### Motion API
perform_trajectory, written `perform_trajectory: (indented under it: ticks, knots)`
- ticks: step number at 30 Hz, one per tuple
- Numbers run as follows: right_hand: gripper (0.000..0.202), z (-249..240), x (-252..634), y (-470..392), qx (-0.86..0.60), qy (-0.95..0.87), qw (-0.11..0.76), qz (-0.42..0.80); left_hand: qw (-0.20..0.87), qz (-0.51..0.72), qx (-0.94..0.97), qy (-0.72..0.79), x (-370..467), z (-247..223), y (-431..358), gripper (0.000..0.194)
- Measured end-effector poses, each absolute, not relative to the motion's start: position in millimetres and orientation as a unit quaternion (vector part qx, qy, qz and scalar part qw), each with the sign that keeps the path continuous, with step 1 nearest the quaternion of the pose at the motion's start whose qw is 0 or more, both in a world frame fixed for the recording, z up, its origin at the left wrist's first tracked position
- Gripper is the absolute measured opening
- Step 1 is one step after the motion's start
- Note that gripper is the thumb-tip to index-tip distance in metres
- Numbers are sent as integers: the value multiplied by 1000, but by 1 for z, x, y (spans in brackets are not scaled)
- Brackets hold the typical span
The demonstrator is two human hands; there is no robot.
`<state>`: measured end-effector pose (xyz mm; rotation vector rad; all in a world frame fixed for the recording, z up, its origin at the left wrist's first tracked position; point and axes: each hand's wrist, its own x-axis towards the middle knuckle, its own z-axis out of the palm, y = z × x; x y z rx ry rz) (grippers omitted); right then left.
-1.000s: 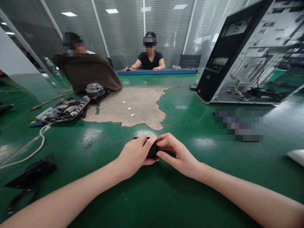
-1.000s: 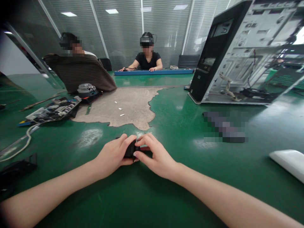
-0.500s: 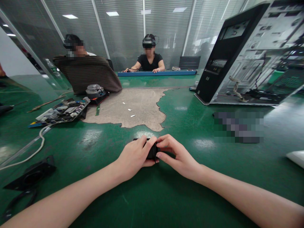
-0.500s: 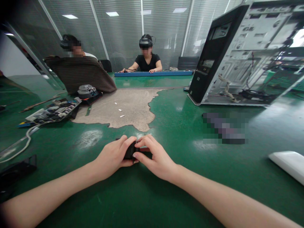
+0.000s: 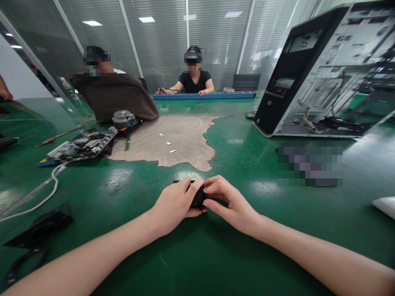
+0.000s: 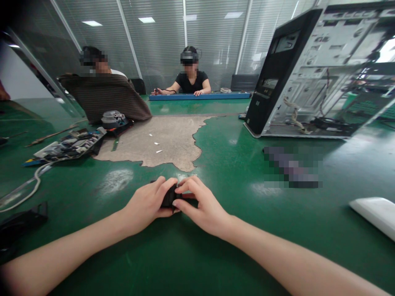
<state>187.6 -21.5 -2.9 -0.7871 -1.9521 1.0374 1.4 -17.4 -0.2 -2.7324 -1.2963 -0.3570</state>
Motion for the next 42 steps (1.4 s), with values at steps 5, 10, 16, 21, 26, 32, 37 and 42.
perform_trajectory:
  ticks: [5, 10, 16, 21, 26, 32, 37, 42]
  knots:
    - [29, -4, 186, -23, -331, -751, 380, 426, 47, -114, -893, -432, 2, -2, -17, 64]
    - [27, -2, 187, -24, -316, -764, 385, 411, 41, -111, -890, -440, 2, 0, -18, 63]
    - [19, -4, 186, -22, -318, -749, 404, 417, 37, -120, -893, -432, 2, 0, -18, 62]
    - [30, -3, 185, -23, -337, -745, 375, 437, 40, -117, -891, -437, 2, 0, -17, 65]
    - [28, -3, 187, -24, -318, -761, 384, 415, 43, -113, -892, -436, 1, 0, -17, 65]
    - [24, -3, 187, -23, -328, -749, 391, 423, 48, -119, -892, -434, 2, -1, -17, 65]
    - [32, -1, 187, -22, -331, -752, 374, 431, 39, -126, -891, -435, 2, -1, -17, 65]
    - [26, -1, 189, -22, -299, -752, 376, 451, 40, -121, -891, -435, 1, 0, -18, 65]
